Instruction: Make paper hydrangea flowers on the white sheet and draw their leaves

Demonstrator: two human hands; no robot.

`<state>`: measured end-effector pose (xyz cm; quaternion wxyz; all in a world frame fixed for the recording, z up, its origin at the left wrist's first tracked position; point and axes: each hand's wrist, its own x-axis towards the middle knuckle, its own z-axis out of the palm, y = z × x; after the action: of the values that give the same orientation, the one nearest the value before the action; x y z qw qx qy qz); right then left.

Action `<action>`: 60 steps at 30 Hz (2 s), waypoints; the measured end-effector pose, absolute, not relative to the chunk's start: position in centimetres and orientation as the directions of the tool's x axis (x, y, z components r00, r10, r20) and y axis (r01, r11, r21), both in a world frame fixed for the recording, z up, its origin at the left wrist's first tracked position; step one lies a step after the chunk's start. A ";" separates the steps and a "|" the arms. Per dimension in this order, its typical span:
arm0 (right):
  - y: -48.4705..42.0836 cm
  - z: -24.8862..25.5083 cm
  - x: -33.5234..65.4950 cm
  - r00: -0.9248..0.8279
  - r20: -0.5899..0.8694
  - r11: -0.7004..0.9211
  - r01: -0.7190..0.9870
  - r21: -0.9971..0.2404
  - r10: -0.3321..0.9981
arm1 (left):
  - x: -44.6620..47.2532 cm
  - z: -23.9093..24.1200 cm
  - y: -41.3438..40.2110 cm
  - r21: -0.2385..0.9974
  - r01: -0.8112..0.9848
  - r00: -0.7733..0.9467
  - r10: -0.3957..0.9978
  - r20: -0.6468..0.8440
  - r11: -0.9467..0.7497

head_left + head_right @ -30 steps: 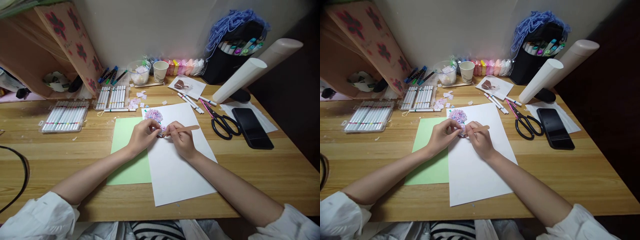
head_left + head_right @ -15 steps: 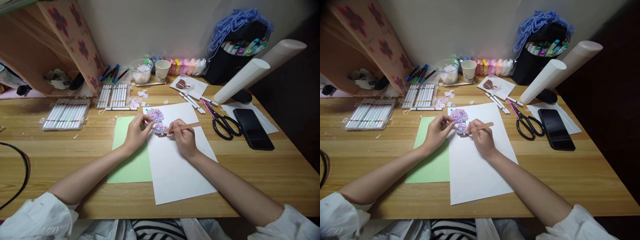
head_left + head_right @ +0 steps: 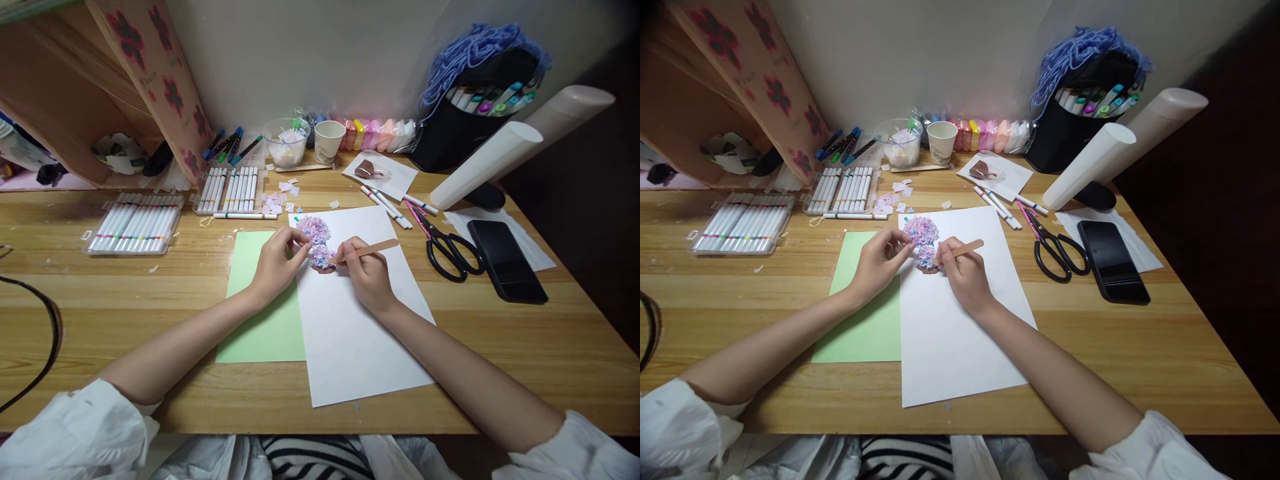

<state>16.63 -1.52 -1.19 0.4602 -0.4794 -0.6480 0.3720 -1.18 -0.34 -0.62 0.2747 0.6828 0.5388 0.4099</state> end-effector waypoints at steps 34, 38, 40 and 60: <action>-1.1 -1.2 16.2 -0.192 0.347 0.396 0.415 -0.819 0.918 | -1.3 -0.9 -0.4 0.825 0.490 0.068 0.956 0.286 -0.281; -1.2 -1.3 16.4 -0.009 0.333 0.324 0.252 -0.912 0.943 | -2.4 -0.1 0.8 0.765 0.559 0.037 0.931 0.363 -0.321; -0.8 -1.4 16.7 0.114 0.255 0.241 0.124 -0.963 0.960 | -3.4 0.7 2.0 0.698 0.629 0.021 0.905 0.425 -0.342; 0.9 -2.2 17.3 0.170 -0.062 -0.034 -0.163 -0.986 0.983 | -3.9 1.5 10.2 0.200 0.973 0.089 0.989 0.119 -0.112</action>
<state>17.34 0.87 -2.23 0.5679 -0.5124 -0.4004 0.5045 -3.86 10.15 1.48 0.0347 0.7372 0.6655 0.1118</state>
